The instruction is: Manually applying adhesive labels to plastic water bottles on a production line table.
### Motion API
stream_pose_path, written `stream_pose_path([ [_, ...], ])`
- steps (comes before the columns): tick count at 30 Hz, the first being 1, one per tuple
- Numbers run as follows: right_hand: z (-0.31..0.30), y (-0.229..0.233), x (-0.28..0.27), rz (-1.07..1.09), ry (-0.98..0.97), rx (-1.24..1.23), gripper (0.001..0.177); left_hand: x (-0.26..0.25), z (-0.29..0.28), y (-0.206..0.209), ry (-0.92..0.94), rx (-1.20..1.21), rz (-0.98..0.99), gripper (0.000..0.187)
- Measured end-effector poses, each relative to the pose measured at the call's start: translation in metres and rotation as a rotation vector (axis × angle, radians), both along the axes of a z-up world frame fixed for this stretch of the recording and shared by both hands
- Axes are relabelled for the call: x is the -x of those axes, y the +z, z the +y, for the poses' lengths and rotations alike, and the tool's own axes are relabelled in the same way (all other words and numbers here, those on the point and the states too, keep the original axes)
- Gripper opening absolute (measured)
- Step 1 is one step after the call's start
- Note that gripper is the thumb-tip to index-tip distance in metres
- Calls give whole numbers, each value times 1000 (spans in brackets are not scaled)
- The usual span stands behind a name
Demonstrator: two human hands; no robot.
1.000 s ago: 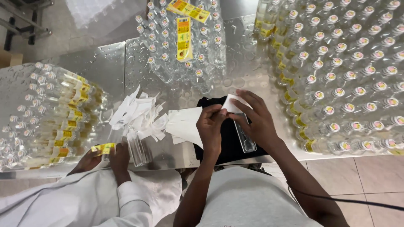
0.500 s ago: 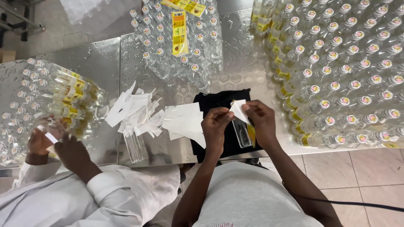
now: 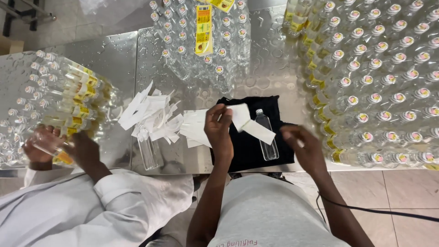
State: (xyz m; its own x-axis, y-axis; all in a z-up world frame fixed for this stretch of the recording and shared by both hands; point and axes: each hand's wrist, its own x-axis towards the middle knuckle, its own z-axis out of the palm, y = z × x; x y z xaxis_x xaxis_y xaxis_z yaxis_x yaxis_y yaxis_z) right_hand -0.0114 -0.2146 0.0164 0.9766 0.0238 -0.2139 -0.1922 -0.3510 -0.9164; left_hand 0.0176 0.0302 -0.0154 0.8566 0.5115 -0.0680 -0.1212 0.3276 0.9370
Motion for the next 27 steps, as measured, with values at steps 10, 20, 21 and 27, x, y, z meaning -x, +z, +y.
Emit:
stream_pose_path([
  [10, 24, 17, -31, -448, 130, -3, 16, 13, -40, 16, -344, -221, -186, 37],
  [20, 32, -13, -21, -252, -207, -248, 11, 40, -42, -29, -416, 162, 14, 52],
  [21, 38, -15, -17, -261, -187, -254, 12, 41, -48, -30, -467, 158, -59, 62],
  [27, 58, -6, -6, -410, -59, -122, 8, 50, -58, 11, -472, -184, -87, 45],
])
